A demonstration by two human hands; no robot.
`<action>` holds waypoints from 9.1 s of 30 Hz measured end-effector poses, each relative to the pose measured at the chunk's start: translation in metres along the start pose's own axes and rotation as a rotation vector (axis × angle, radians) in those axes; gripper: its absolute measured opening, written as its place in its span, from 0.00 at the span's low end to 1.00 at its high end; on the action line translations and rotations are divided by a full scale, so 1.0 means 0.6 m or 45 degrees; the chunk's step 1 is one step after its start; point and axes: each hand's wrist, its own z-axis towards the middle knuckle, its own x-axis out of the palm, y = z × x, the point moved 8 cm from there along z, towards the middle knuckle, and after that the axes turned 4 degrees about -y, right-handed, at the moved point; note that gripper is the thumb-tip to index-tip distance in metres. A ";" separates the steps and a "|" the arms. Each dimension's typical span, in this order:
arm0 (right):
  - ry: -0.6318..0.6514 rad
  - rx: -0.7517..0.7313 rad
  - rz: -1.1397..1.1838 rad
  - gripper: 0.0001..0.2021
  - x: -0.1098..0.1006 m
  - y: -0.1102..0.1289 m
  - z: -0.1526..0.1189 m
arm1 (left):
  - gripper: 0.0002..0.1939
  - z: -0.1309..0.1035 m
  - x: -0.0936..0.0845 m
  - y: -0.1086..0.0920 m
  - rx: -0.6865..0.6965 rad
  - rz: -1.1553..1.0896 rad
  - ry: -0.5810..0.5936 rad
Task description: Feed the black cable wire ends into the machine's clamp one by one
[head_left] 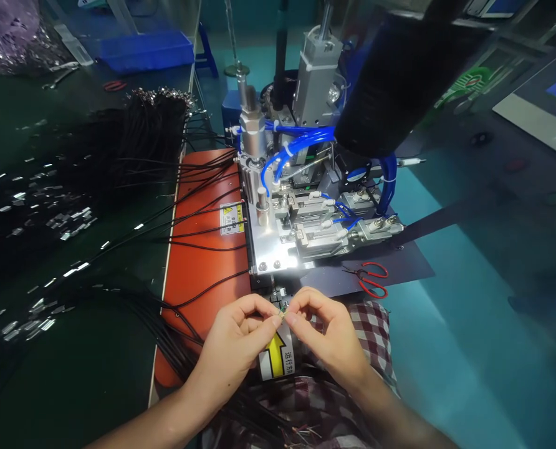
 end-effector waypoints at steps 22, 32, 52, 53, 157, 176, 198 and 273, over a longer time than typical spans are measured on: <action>0.145 0.068 0.192 0.07 0.010 -0.020 0.001 | 0.07 0.004 -0.002 -0.002 -0.105 -0.245 0.122; 0.343 0.016 0.240 0.08 0.019 -0.015 0.007 | 0.08 -0.002 0.007 -0.008 -0.148 -0.204 0.219; 0.115 0.169 0.096 0.07 0.002 -0.026 -0.009 | 0.12 -0.002 0.005 -0.006 -0.061 -0.068 0.010; 0.108 0.186 0.088 0.07 0.002 -0.028 -0.010 | 0.12 -0.002 0.004 -0.006 -0.054 -0.059 0.005; 0.505 0.017 0.069 0.06 -0.001 0.002 0.016 | 0.11 -0.003 0.019 -0.003 -0.103 -0.014 0.250; 0.186 0.191 0.116 0.08 0.003 -0.028 -0.014 | 0.10 -0.004 0.013 0.002 -0.026 -0.077 0.138; -0.035 -0.202 -0.266 0.05 -0.005 0.008 -0.025 | 0.11 -0.001 0.004 0.000 0.041 -0.031 0.010; 0.127 0.316 0.103 0.10 -0.014 -0.094 0.043 | 0.19 0.002 0.012 -0.063 1.245 1.462 -0.161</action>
